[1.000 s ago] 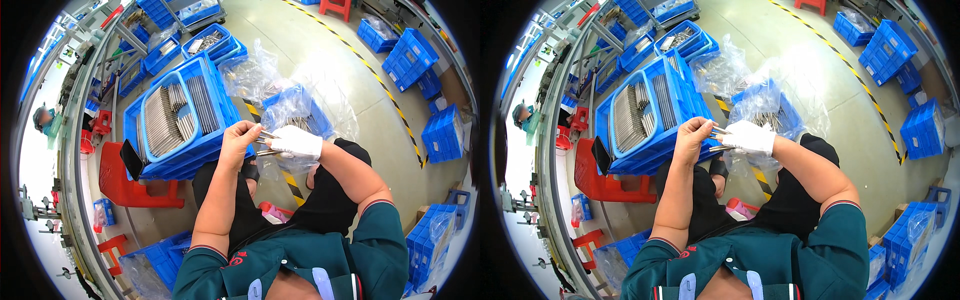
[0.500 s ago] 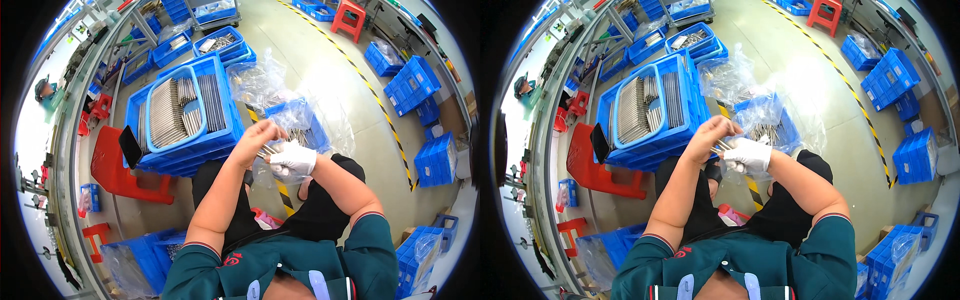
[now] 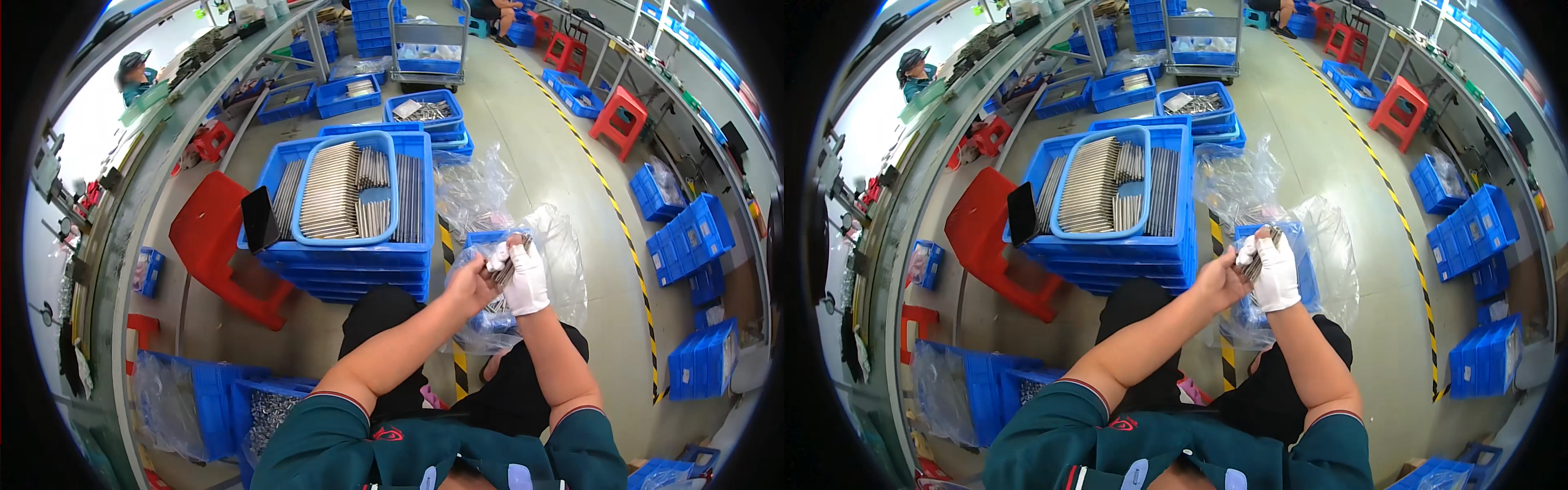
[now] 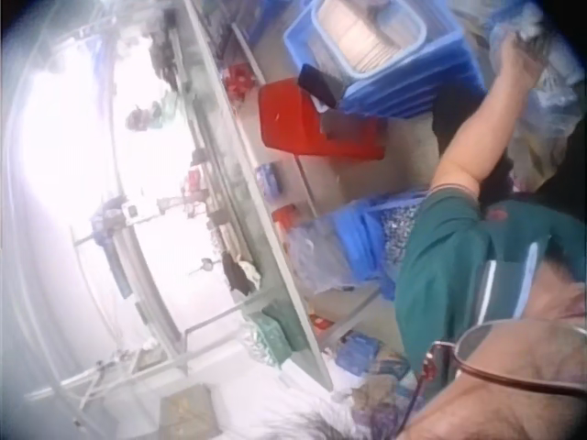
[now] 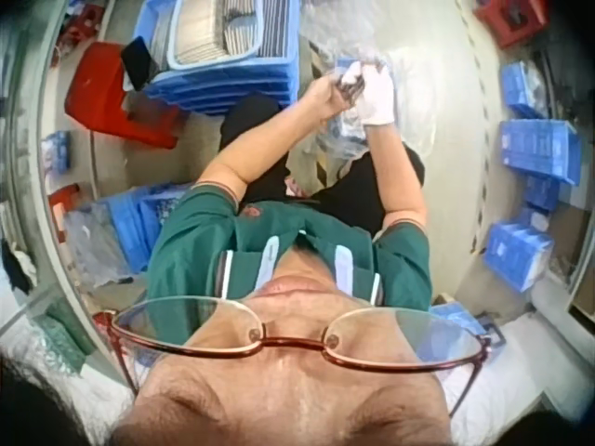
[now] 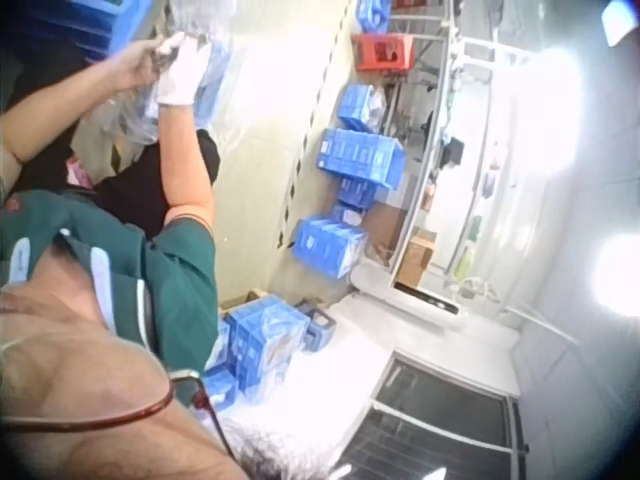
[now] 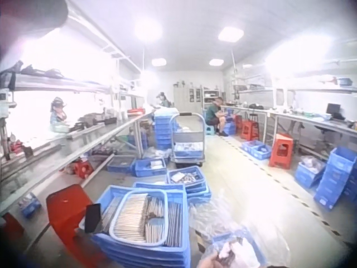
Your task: The person sits on the floor in a factory setting and sorts small metal rods. They pick up handfuls of rods from a plastic bag, inspect them, and place them into a blue plastic crate. The person repeats this process throughout the video.
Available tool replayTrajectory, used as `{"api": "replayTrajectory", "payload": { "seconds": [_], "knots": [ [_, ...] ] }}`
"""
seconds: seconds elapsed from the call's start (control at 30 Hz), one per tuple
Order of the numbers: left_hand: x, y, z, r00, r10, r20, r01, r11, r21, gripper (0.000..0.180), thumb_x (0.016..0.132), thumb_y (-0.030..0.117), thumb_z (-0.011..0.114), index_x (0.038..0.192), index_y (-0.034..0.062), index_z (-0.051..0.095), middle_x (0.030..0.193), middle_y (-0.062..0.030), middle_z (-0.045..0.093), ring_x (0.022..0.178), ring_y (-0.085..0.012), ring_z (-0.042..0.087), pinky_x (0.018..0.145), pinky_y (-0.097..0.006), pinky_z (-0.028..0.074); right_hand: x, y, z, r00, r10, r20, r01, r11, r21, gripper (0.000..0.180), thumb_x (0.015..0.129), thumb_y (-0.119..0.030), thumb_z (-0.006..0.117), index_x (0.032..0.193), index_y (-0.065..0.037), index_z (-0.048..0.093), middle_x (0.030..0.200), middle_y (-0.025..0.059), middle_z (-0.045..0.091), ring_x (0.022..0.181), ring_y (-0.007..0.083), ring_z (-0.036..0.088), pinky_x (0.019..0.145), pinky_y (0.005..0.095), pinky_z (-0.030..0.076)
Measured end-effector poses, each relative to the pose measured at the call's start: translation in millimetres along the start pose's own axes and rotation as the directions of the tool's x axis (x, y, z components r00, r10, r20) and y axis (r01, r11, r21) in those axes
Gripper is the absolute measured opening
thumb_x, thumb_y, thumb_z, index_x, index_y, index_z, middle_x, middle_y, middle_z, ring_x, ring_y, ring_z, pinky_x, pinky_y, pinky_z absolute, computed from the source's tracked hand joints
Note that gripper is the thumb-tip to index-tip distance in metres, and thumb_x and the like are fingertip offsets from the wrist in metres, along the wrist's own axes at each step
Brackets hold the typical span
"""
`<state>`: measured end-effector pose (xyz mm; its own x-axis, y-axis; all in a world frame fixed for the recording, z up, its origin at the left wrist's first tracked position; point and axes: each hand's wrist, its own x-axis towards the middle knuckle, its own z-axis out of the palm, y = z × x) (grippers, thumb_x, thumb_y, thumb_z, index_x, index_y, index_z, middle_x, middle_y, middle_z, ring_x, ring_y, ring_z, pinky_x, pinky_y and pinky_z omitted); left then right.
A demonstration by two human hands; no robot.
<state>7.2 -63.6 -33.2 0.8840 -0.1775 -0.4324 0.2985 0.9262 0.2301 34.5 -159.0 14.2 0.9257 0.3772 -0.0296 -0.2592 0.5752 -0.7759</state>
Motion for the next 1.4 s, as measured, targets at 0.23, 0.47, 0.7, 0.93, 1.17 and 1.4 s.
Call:
{"api": "replayTrajectory", "payload": {
  "seconds": [0.23,0.47,0.7,0.93,1.17,1.4],
  "knots": [
    [4,-1,6,0.997,0.004,0.082,0.009,0.987,-0.159,0.041,0.101,0.029,0.027,0.124,0.0019,0.047,0.125,-0.0164,0.053,0.117,-0.0287,0.051,0.103,-0.044,0.039,5,16,22,0.979,-0.177,-0.097,0.166,0.980,-0.108,0.013,0.093,-0.016,0.055,0.090,-0.006,0.048,0.070,0.0020,0.048,0.061,0.0107,0.048,0.057,0.0240,0.042],
    [13,-6,-21,0.988,-0.016,-0.151,0.049,0.974,0.220,0.030,0.098,0.030,0.039,0.103,0.0073,0.058,0.092,-0.0085,0.064,0.078,-0.0192,0.064,0.063,-0.033,0.053,5,29,10,0.989,-0.134,-0.063,0.122,0.979,-0.164,0.012,0.095,-0.017,0.051,0.091,-0.006,0.049,0.067,0.0007,0.047,0.058,0.0099,0.046,0.056,0.0231,0.041],
    [34,18,-45,0.605,0.776,0.179,-0.528,0.223,0.819,0.031,0.096,0.031,0.048,0.078,0.0063,0.051,0.058,-0.0067,0.048,0.047,-0.0173,0.043,0.044,-0.030,0.034,1,26,5,0.982,-0.183,-0.057,0.120,0.819,-0.561,0.023,0.095,-0.023,0.050,0.081,-0.005,0.056,0.067,0.0031,0.056,0.058,0.0084,0.052,0.053,0.0218,0.041],
    [-23,47,-4,0.742,0.479,0.470,-0.419,-0.216,0.882,0.026,0.090,0.024,0.057,0.088,-0.0018,0.054,0.078,-0.0233,0.057,0.070,-0.0398,0.053,0.063,-0.039,0.044,-16,-16,-12,0.797,0.603,0.035,-0.449,0.631,-0.632,0.027,0.090,-0.029,0.056,0.084,-0.003,0.061,0.059,0.0046,0.058,0.042,0.0086,0.047,0.039,0.0208,0.035],
    [-48,54,24,0.939,0.220,0.264,-0.280,0.042,0.959,0.023,0.092,0.020,0.056,0.093,-0.0025,0.054,0.067,-0.0086,0.053,0.054,-0.0126,0.050,0.045,-0.030,0.043,-29,10,-18,0.646,0.714,0.271,-0.676,0.699,-0.232,0.024,0.091,-0.025,0.056,0.101,-0.003,0.053,0.077,0.0084,0.060,0.055,0.0102,0.053,0.039,0.0193,0.036],
    [-33,48,7,0.803,0.371,0.466,-0.439,-0.162,0.884,0.025,0.095,0.025,0.051,0.092,0.0004,0.053,0.064,-0.0062,0.050,0.048,-0.0112,0.049,0.041,-0.026,0.040,-30,20,-23,0.643,0.693,0.326,-0.698,0.705,-0.123,0.019,0.093,-0.021,0.055,0.097,-0.003,0.052,0.069,0.0008,0.048,0.048,0.0047,0.036,0.038,0.0176,0.024]
  ]
}}
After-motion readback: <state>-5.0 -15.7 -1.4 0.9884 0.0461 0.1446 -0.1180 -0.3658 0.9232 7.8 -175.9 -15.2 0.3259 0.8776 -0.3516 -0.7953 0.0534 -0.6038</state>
